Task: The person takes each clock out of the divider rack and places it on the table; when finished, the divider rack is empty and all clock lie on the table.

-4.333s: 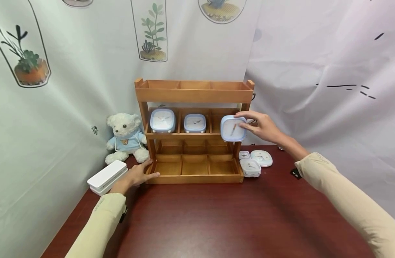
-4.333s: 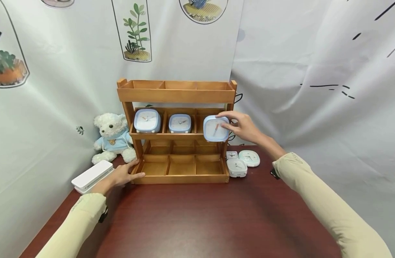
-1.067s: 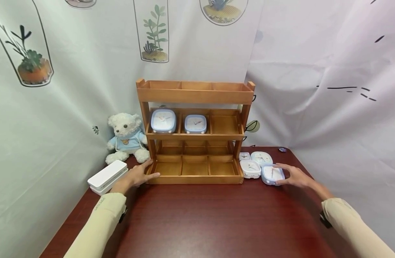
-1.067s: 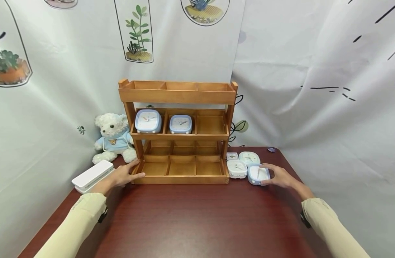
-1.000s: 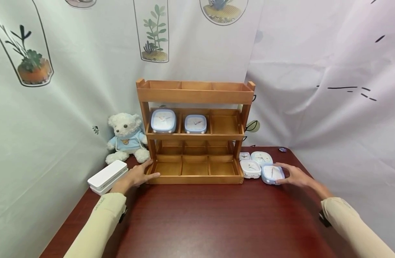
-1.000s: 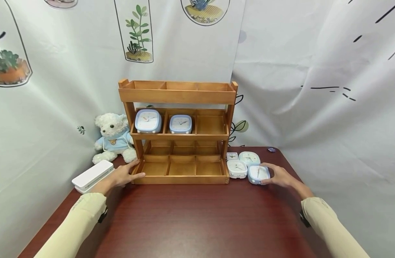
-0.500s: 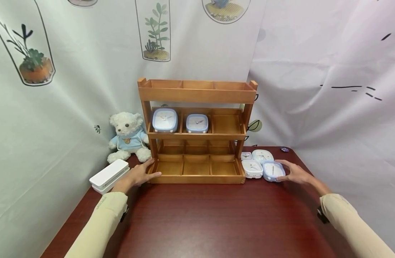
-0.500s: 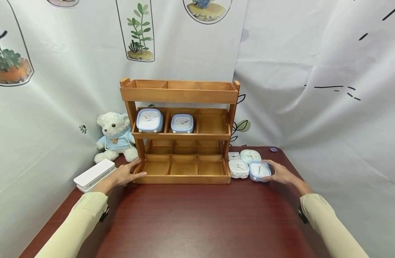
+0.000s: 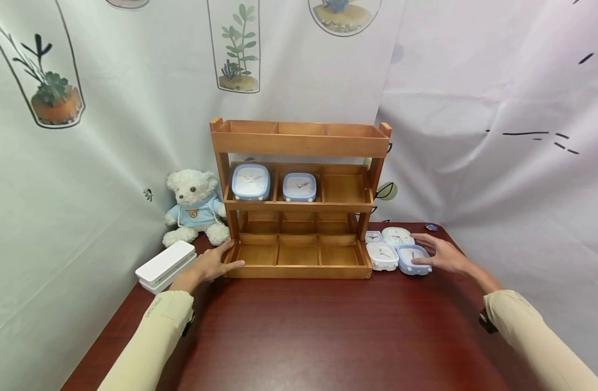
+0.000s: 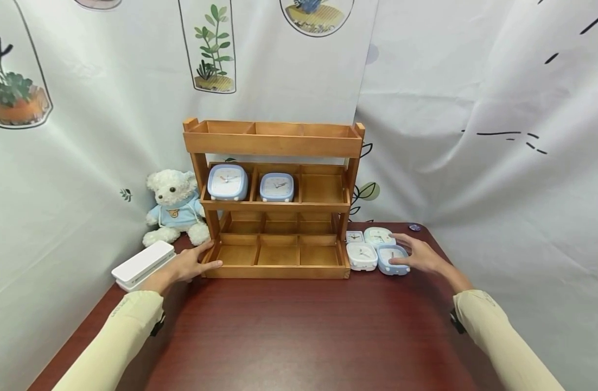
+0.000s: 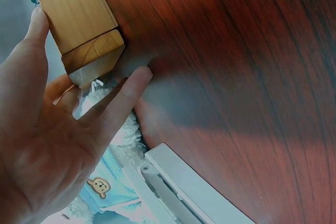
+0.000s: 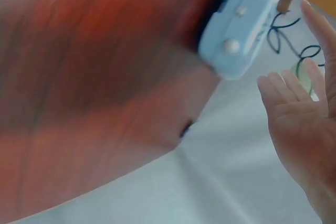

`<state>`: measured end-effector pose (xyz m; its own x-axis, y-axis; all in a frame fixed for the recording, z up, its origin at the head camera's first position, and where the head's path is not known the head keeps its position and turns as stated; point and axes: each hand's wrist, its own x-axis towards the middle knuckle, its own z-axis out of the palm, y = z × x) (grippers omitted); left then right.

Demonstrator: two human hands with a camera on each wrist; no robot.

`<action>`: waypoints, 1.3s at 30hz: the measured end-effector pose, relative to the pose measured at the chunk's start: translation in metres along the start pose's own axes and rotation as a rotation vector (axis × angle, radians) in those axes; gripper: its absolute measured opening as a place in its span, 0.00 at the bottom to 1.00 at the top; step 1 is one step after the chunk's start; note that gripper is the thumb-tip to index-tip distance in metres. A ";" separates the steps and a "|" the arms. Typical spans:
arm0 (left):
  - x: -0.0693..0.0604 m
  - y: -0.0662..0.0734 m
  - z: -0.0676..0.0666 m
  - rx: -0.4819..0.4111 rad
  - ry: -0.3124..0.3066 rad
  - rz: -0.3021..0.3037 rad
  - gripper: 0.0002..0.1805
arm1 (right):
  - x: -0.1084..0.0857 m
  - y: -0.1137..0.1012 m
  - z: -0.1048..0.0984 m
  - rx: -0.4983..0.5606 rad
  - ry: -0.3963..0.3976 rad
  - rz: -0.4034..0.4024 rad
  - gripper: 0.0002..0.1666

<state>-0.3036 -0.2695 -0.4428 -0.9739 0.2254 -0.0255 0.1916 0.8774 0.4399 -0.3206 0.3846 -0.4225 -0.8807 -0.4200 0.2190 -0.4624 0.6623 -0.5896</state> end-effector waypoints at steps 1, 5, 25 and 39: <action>0.000 0.000 0.000 0.000 -0.001 -0.001 0.50 | 0.002 -0.004 0.000 0.013 -0.001 0.000 0.48; 0.000 0.000 0.000 -0.004 -0.005 -0.002 0.52 | 0.010 -0.018 0.001 0.024 -0.002 -0.016 0.47; 0.000 -0.003 0.002 0.006 -0.007 -0.022 0.52 | 0.053 -0.113 -0.002 -0.004 -0.046 -0.223 0.34; 0.003 -0.003 0.001 0.000 0.007 -0.020 0.53 | 0.104 -0.159 -0.006 0.074 0.003 -0.317 0.30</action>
<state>-0.3073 -0.2711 -0.4456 -0.9785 0.2045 -0.0283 0.1716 0.8819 0.4390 -0.3390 0.2389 -0.3013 -0.6943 -0.5961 0.4033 -0.7052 0.4516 -0.5466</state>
